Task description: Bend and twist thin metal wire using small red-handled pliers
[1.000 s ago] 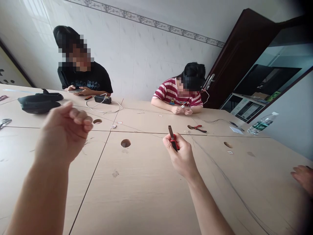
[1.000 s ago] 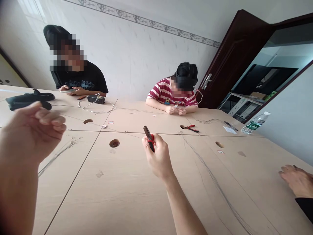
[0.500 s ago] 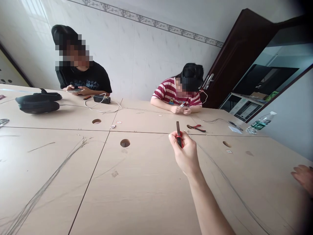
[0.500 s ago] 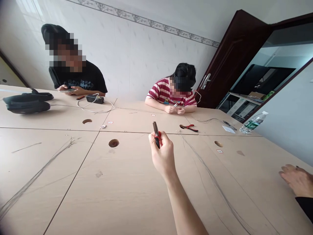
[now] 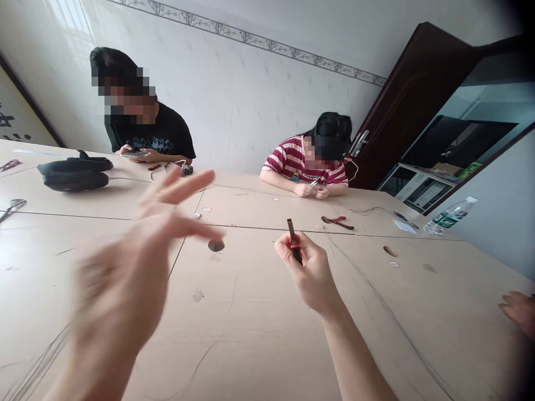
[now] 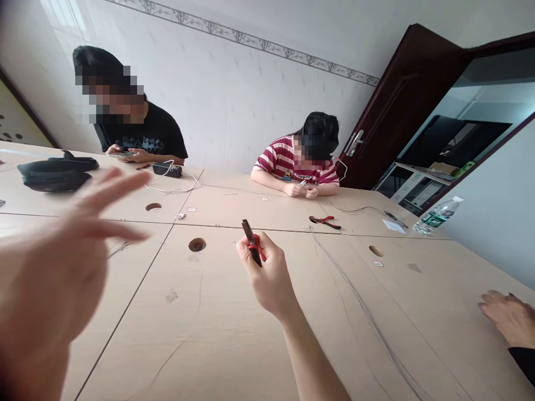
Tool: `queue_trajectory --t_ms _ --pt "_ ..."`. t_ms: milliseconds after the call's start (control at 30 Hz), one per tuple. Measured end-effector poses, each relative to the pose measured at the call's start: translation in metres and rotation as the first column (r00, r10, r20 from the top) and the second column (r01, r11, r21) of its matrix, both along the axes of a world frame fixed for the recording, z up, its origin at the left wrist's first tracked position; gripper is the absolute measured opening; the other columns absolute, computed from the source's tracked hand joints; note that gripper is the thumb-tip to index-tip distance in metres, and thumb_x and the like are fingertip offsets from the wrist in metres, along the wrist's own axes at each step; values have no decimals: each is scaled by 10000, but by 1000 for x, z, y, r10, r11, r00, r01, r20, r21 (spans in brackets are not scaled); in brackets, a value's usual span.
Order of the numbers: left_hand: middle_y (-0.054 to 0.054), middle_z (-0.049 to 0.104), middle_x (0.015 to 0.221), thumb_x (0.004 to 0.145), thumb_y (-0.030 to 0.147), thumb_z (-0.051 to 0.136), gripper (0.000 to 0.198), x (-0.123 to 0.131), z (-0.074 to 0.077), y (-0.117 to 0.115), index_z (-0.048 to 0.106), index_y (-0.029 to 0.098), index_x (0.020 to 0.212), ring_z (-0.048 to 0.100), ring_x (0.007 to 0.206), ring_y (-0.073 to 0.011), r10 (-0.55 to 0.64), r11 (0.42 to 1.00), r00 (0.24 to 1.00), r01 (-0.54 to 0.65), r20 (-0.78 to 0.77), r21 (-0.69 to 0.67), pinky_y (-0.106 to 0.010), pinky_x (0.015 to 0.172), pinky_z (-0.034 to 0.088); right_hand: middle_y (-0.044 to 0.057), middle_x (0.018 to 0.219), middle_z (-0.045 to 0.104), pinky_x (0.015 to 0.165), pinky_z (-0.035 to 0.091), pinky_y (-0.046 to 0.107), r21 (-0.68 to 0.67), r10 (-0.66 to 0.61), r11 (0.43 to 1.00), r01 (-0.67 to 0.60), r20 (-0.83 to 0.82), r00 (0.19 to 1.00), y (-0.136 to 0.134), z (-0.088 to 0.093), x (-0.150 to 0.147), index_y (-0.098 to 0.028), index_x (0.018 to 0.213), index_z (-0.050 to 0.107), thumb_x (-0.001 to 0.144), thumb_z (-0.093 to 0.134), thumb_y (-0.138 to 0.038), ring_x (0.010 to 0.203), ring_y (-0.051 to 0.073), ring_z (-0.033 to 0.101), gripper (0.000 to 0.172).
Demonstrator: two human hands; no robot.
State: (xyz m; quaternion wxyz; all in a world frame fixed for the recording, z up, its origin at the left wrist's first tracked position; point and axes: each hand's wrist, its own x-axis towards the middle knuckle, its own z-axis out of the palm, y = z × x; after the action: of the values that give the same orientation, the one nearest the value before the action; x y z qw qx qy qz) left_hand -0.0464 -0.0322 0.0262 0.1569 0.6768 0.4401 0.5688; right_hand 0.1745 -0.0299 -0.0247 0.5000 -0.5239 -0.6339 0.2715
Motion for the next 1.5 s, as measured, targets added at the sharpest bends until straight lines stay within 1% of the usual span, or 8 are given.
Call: queue_trajectory --t_ms 100,267,467,700,1000,1167,1367,1500 --pt "13 519 1450 884 503 585 413 19 -12 8 594 377 1277 313 1428 -314 -142 965 990 137 -9 -222 -549 1135 308 -36 688 460 529 350 210 -16 37 999 -37 -13 999 -2 1 -2 -211 791 534 915 556 -364 590 103 382 199" --pt "-86 487 1470 880 545 569 585 43 -36 24 462 295 1398 429 1361 -291 -423 702 874 483 239 -523 -445 1061 414 -46 644 421 523 345 218 12 59 998 -59 -17 998 -4 2 -4 -208 802 542 911 573 -389 570 105 367 213" --pt "-86 697 892 857 592 567 461 56 -45 31 630 147 958 674 779 -191 -524 399 728 668 441 -628 -311 699 525 -27 670 505 565 394 228 84 73 994 -70 -42 996 -6 7 -1 -206 787 536 922 561 -348 599 114 447 197" --pt "44 481 453 887 563 522 473 63 -51 26 590 129 713 164 341 -20 -552 -28 423 852 718 -523 -218 389 78 -39 660 469 559 390 211 97 34 995 -31 -29 999 -6 7 1 -214 778 522 919 564 -341 590 106 425 195" --pt "68 353 387 920 516 486 489 54 -44 19 576 150 610 157 274 -21 -434 -168 137 959 890 -230 -178 300 106 -35 681 465 539 366 218 21 -22 1000 22 -7 1000 -3 3 -1 -215 773 531 909 559 -363 586 109 401 204" --pt "90 262 337 984 433 409 442 37 -27 15 645 190 700 103 254 -27 -402 -40 -21 999 915 5 -135 263 151 -48 650 421 504 333 215 -11 4 1000 -4 -5 1000 -2 1 -4 -222 783 534 915 545 -362 550 103 358 193" --pt "47 507 518 1023 367 306 409 32 -5 15 694 241 1051 390 317 -33 -265 660 257 751 929 -20 -92 311 375 -24 712 509 615 391 236 25 80 996 -80 0 997 -3 -3 -11 -210 776 533 925 531 -347 639 120 453 202" --pt "-41 726 1053 1006 428 338 381 35 -8 23 674 277 1105 688 1014 -178 -249 880 434 475 866 15 -281 858 587 -11 756 542 670 401 247 29 118 992 -119 21 993 -5 -3 -15 -204 793 538 923 540 -322 697 127 490 175"
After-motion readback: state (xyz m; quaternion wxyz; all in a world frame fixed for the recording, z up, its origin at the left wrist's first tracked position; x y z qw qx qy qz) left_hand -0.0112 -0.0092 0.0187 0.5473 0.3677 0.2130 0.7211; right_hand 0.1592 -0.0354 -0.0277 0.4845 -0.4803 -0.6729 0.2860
